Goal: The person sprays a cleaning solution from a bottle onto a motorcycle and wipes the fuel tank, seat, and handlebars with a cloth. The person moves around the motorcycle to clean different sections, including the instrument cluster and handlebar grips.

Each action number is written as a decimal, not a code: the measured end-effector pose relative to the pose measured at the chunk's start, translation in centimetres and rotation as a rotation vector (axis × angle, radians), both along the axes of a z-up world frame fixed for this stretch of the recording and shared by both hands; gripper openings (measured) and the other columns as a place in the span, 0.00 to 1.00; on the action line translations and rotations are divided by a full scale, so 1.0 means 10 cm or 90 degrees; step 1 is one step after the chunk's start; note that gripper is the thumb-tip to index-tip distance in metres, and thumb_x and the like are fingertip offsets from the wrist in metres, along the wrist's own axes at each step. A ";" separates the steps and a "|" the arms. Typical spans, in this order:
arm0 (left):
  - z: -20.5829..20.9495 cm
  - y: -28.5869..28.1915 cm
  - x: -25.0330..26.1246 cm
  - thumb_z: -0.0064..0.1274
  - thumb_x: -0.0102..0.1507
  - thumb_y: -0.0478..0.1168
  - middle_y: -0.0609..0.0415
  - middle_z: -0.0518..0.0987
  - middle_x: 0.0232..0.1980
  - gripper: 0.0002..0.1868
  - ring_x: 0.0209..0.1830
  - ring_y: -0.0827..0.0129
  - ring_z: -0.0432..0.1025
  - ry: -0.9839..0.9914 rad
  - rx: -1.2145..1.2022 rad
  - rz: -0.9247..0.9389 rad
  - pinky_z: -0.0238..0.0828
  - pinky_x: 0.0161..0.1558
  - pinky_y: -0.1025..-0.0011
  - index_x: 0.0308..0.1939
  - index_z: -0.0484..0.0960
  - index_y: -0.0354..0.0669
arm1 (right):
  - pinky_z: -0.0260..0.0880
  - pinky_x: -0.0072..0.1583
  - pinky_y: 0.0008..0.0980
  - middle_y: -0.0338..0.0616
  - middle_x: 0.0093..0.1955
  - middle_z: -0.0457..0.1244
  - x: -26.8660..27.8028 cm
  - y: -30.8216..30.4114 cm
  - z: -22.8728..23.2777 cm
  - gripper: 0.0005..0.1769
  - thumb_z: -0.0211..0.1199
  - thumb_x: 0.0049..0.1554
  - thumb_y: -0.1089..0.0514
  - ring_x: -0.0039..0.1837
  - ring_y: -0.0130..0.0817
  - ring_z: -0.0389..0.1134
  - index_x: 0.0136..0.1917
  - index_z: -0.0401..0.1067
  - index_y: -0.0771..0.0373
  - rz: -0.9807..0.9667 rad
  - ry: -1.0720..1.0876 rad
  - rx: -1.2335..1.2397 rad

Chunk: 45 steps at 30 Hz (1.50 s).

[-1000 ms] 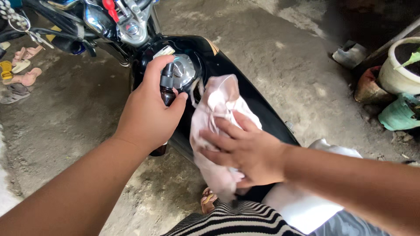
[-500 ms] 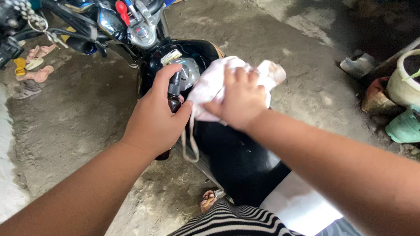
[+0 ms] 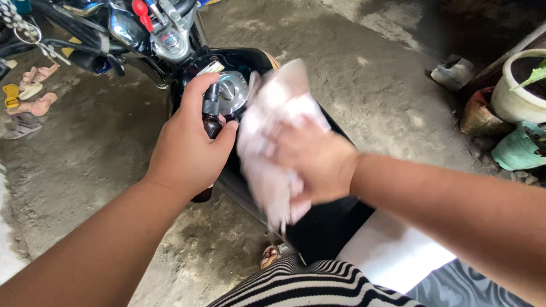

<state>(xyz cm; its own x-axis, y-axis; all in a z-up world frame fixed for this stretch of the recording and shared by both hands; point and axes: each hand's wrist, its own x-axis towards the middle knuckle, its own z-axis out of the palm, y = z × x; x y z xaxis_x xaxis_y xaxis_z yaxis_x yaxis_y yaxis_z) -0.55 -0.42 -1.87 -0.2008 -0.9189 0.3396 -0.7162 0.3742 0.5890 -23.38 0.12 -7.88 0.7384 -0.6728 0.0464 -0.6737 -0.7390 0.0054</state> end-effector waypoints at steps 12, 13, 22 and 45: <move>-0.02 -0.04 -0.06 0.59 0.62 0.39 0.41 0.83 0.52 0.34 0.48 0.49 0.80 0.024 -0.065 -0.053 0.75 0.48 0.59 0.70 0.63 0.53 | 0.49 0.74 0.53 0.68 0.80 0.41 -0.10 0.36 0.14 0.74 0.64 0.48 0.18 0.79 0.70 0.40 0.80 0.30 0.68 -0.492 0.008 0.174; -0.01 -0.04 -0.07 0.59 0.62 0.39 0.41 0.83 0.52 0.34 0.48 0.50 0.81 0.021 -0.055 -0.050 0.75 0.48 0.59 0.70 0.62 0.54 | 0.47 0.74 0.54 0.69 0.81 0.39 -0.10 0.47 0.20 0.75 0.63 0.49 0.17 0.78 0.72 0.37 0.79 0.28 0.70 -0.455 0.074 0.166; 0.05 0.00 -0.03 0.59 0.62 0.39 0.47 0.83 0.46 0.34 0.41 0.57 0.81 0.023 -0.054 -0.045 0.76 0.44 0.61 0.70 0.62 0.54 | 0.60 0.73 0.44 0.70 0.80 0.37 -0.13 0.89 0.31 0.80 0.67 0.43 0.19 0.80 0.64 0.44 0.81 0.25 0.68 -0.458 0.235 0.298; 0.03 0.68 0.19 0.59 0.60 0.41 0.56 0.83 0.38 0.35 0.30 0.65 0.79 0.013 0.076 0.074 0.75 0.37 0.65 0.70 0.63 0.58 | 0.45 0.70 0.74 0.47 0.85 0.40 0.58 0.74 0.02 0.58 0.69 0.46 0.33 0.81 0.61 0.40 0.80 0.46 0.52 -0.037 0.169 -0.041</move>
